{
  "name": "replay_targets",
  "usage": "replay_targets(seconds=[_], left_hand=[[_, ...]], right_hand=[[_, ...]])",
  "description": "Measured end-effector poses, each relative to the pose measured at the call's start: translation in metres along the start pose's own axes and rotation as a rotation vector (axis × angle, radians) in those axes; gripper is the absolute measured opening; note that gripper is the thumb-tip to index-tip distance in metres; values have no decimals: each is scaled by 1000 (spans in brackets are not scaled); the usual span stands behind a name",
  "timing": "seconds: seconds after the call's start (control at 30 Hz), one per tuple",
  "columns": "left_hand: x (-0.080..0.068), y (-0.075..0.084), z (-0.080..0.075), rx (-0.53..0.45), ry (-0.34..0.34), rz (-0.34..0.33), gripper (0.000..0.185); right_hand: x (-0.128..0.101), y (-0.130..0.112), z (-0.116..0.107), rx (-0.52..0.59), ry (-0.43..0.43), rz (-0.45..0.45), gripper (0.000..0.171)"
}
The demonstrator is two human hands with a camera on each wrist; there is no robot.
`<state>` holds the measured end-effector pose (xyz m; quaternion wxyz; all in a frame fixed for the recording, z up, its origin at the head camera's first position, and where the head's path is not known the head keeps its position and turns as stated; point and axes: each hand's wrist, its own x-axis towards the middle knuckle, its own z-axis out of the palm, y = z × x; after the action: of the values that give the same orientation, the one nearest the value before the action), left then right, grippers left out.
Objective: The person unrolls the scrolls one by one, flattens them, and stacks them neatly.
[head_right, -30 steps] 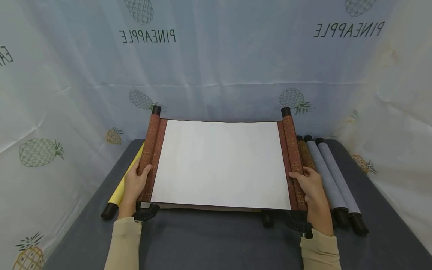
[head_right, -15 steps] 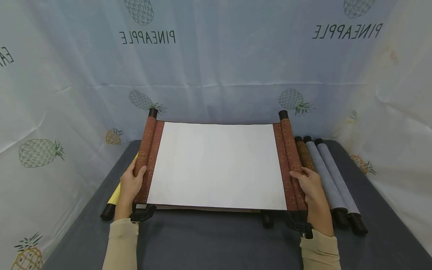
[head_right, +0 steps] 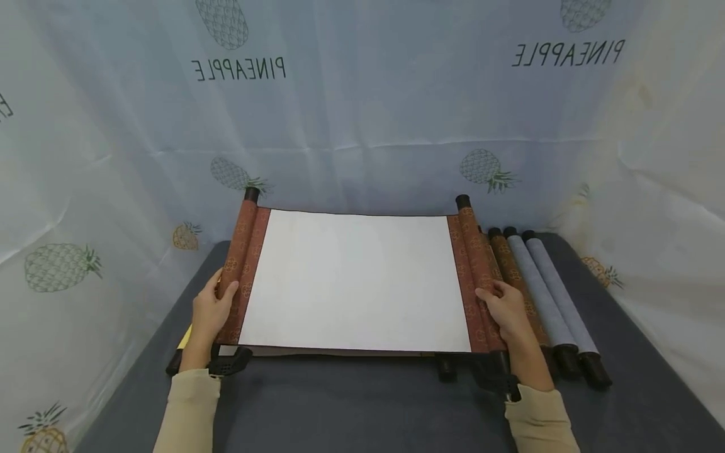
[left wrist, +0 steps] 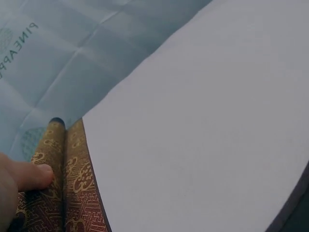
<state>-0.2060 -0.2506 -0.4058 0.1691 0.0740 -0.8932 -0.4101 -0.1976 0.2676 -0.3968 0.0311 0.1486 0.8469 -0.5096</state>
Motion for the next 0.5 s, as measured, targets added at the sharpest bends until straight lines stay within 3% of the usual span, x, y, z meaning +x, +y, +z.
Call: replay_targets(seconds=[0.27,0.5], left_hand=[[11,-16,-1,137,20,36,54],[19,-30,3,225,-14,1,53]], right_hand=[[7,3,22,-26,-11,-11,66],[13,8,36,32,-88,21,66]])
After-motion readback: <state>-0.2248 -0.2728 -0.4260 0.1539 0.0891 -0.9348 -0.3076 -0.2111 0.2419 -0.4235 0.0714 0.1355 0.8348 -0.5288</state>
